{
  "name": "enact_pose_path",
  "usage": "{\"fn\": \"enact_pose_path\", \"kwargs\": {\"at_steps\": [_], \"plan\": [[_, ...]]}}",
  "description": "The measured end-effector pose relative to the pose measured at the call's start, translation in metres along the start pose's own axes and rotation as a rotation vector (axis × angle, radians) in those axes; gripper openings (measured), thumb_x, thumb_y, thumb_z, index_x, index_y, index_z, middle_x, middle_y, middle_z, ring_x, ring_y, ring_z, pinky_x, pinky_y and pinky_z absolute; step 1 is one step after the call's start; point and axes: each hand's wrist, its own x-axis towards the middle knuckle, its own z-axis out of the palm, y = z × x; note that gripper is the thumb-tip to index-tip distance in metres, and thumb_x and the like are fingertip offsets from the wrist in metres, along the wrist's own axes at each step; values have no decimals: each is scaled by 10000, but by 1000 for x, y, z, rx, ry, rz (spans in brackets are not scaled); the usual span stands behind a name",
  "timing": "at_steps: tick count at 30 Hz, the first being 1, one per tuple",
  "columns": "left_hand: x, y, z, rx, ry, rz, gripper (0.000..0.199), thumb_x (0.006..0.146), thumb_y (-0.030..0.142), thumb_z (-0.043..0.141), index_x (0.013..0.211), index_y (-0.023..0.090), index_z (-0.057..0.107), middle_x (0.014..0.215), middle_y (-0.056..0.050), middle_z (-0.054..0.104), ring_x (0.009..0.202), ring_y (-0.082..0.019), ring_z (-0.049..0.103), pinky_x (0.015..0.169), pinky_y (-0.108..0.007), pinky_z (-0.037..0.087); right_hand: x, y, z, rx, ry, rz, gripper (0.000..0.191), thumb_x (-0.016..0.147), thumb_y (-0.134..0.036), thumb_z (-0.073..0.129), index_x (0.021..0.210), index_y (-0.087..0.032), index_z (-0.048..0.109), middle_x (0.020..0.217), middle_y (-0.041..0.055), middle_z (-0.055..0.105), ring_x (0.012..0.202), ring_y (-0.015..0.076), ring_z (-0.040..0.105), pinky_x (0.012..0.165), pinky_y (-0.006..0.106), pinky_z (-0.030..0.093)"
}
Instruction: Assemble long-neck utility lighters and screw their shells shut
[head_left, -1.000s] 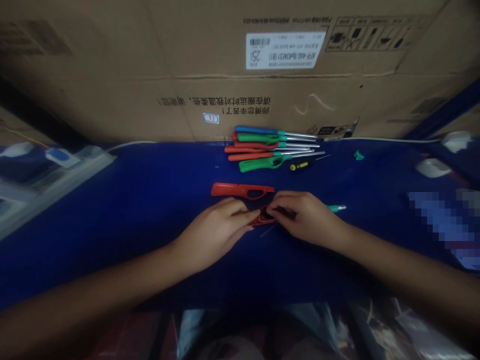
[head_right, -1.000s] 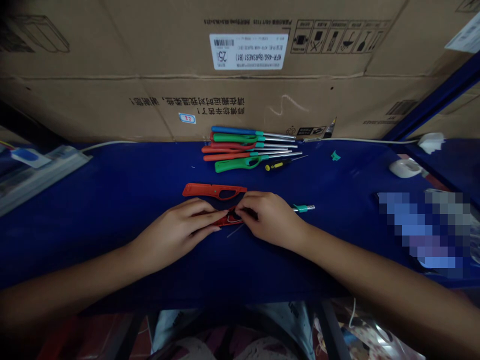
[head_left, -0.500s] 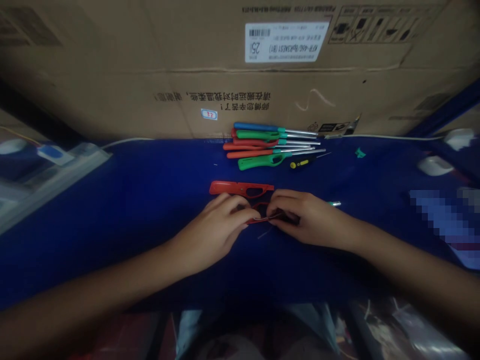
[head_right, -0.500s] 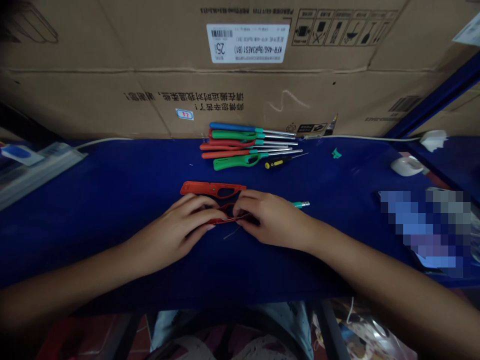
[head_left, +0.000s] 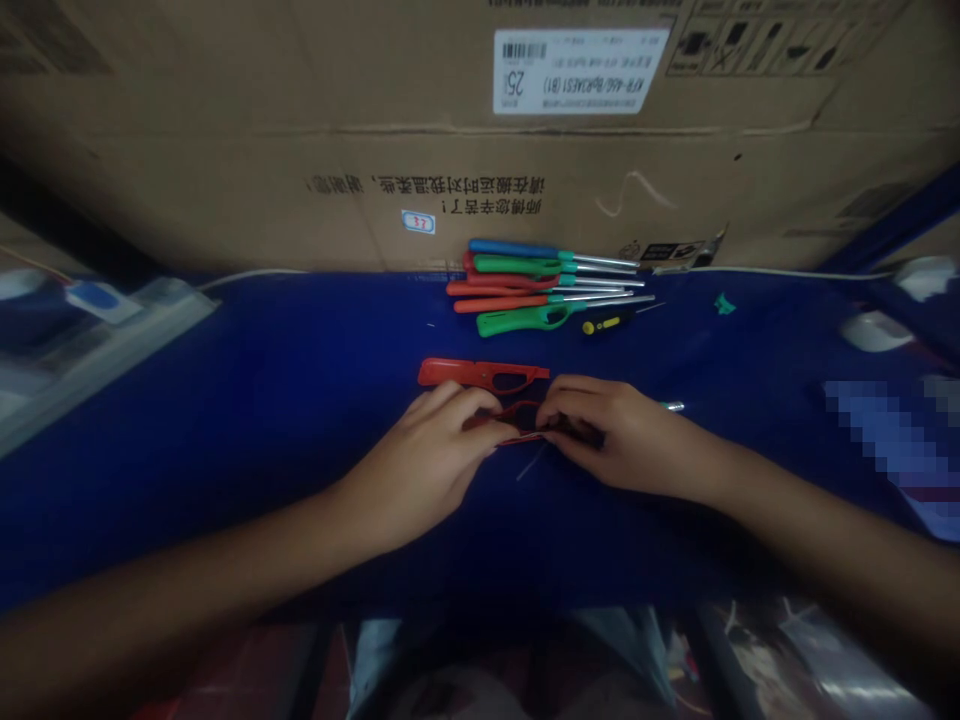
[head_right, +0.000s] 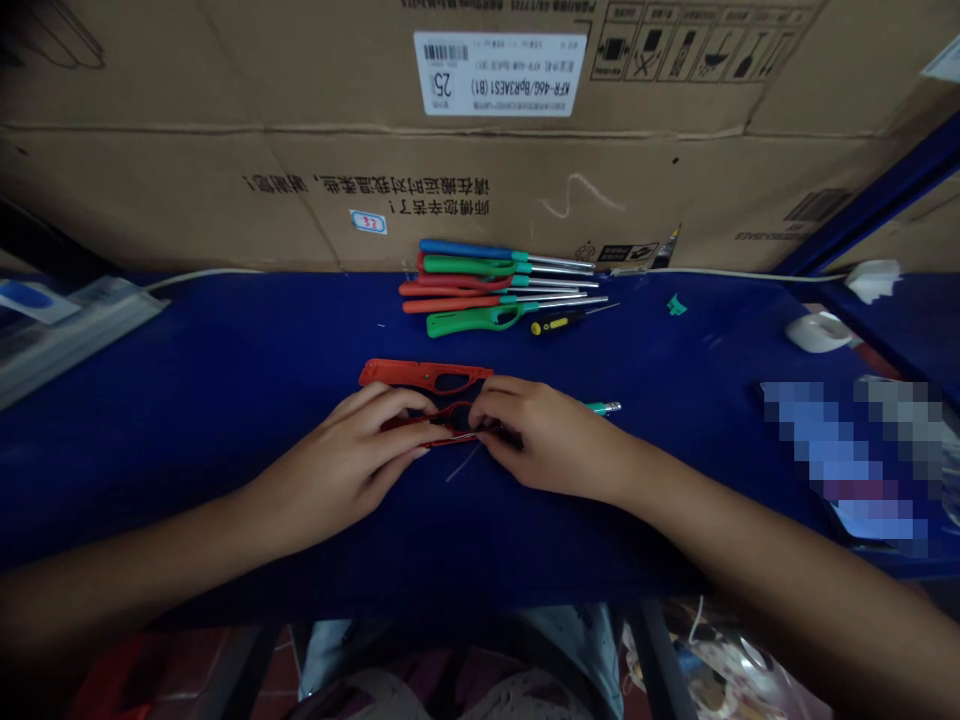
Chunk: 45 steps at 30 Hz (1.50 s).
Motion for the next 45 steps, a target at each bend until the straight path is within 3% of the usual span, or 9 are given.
{"fn": "enact_pose_path", "kwargs": {"at_steps": [11,18,24,40,45], "plan": [[0,3,-2,130,55,78,398,948,72,514,1269,252,666,1205,-65,631,1050,-245,556,898,-436,512,2,-1,-1,70,91,130,96,833,-59,664,834,-151,694,825,-3,598,582,49,531,550,182,427],[0,3,-1,127,67,78,388,951,81,511,1266,246,666,1196,-64,642,1051,-250,564,889,-440,517,1,1,-2,15,81,35,146,858,-34,626,909,-150,698,869,19,626,697,85,580,633,198,453],[0,2,-2,136,71,80,361,933,69,527,1211,229,692,1188,-61,649,1036,-251,567,874,-435,520,0,3,1,4,22,-65,225,927,-41,542,1031,-175,689,1027,49,614,921,128,621,809,234,480],[0,3,-2,108,18,53,364,917,53,536,1195,236,684,1189,-60,635,1069,-248,540,899,-423,499,-1,0,-1,-11,-20,-22,214,939,-76,538,1023,-200,692,996,45,615,863,140,623,777,265,483],[1,5,-1,123,-29,89,378,922,57,541,1234,232,661,1194,-59,629,1109,-258,515,935,-431,493,-3,-3,-8,-113,-104,-12,194,963,-111,525,1005,-199,693,992,48,639,858,153,635,775,278,489]]}}
